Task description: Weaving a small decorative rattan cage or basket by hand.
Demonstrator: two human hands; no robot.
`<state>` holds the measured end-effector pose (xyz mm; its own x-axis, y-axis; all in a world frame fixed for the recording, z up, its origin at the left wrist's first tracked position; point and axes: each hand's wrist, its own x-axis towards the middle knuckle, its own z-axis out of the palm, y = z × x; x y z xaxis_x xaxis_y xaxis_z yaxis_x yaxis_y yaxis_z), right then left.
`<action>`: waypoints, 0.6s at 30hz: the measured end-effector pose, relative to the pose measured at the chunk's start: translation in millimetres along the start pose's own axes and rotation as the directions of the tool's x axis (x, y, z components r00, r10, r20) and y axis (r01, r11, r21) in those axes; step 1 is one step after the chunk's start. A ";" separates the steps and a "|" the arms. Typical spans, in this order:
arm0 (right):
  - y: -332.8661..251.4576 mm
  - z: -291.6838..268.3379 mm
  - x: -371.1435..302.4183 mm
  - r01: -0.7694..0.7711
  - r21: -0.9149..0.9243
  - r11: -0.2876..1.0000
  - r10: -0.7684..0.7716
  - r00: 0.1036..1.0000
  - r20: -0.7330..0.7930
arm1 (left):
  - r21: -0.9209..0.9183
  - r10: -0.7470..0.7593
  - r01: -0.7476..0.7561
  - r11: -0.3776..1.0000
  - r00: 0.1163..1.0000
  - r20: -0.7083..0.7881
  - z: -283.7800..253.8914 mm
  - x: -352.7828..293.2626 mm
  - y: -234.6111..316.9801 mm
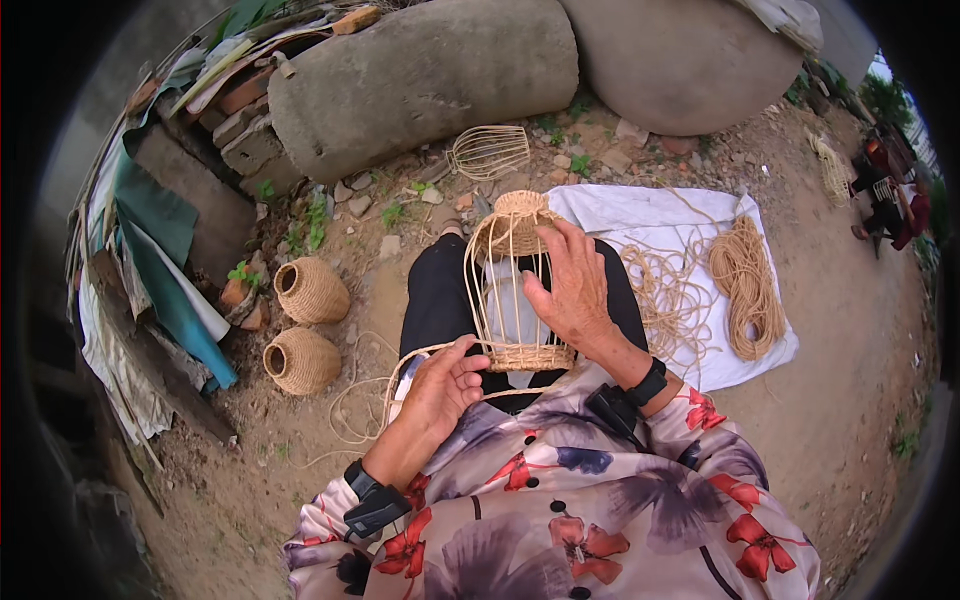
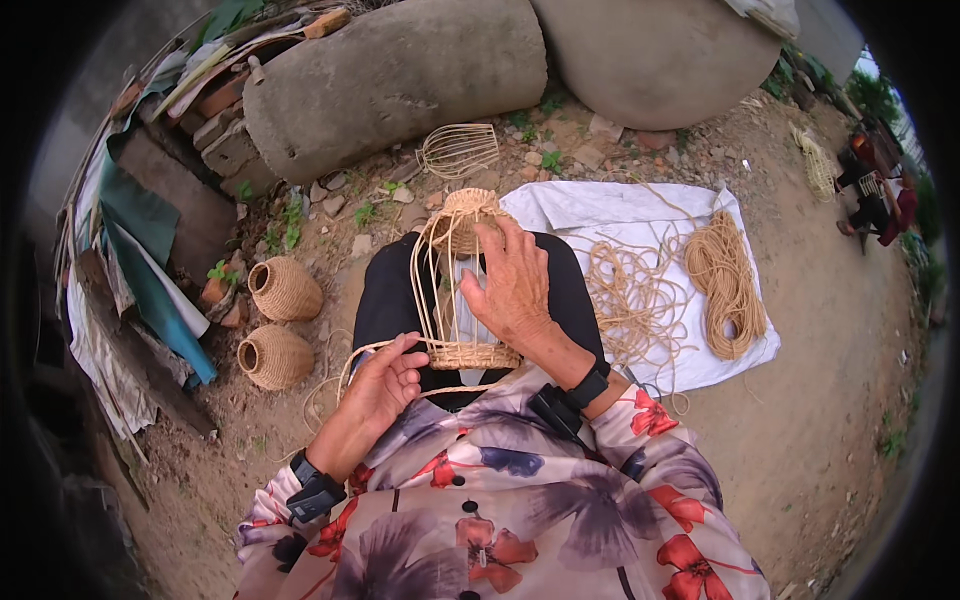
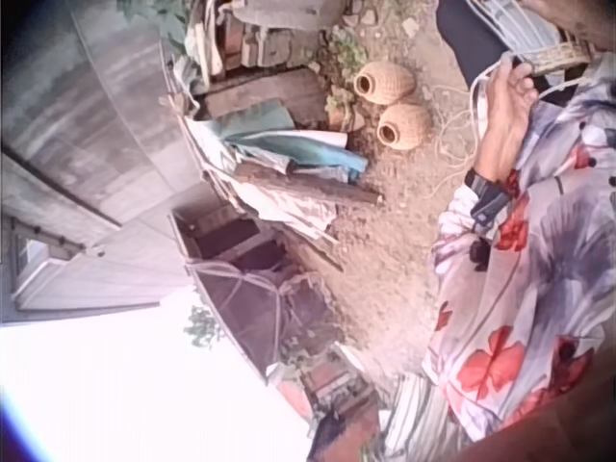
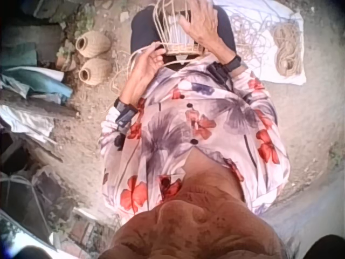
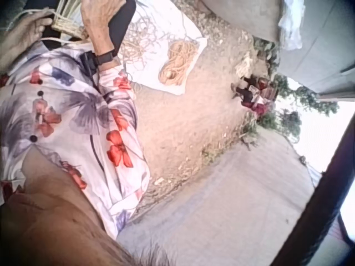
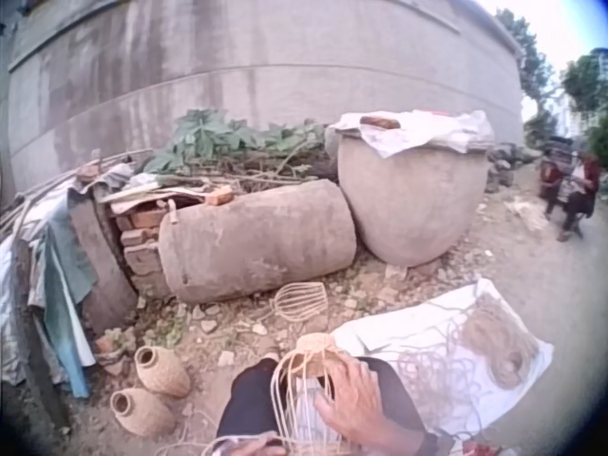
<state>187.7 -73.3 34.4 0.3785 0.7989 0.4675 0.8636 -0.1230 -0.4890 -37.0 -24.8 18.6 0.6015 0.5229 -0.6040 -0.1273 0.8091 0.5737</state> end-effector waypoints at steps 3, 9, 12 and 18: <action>-0.5 -0.5 -2.6 -0.014 0.017 1.000 0.014 1.000 0.010 | -0.080 0.140 -0.141 0.987 0.990 -0.027 7.5 7.2 -13.8; 4.4 3.8 -3.4 0.035 0.108 0.994 -0.029 0.998 -0.058 | 0.318 0.305 -0.375 0.871 0.920 0.248 28.0 33.3 16.6; 5.2 3.3 -5.4 -0.055 0.245 0.968 0.059 0.998 -0.008 | 0.787 0.592 -0.598 -0.153 0.582 0.558 43.3 40.2 21.6; 4.1 -2.7 -5.4 -0.120 0.353 0.928 0.145 0.988 -0.045 | 0.844 0.580 -0.382 -0.378 0.613 0.537 71.6 42.8 11.0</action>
<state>190.1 -79.7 31.8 0.5143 0.7451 0.4247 0.6382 -0.0018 -0.7698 43.9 -12.7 38.7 0.7180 0.6457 0.2598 0.4837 -0.7314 0.4808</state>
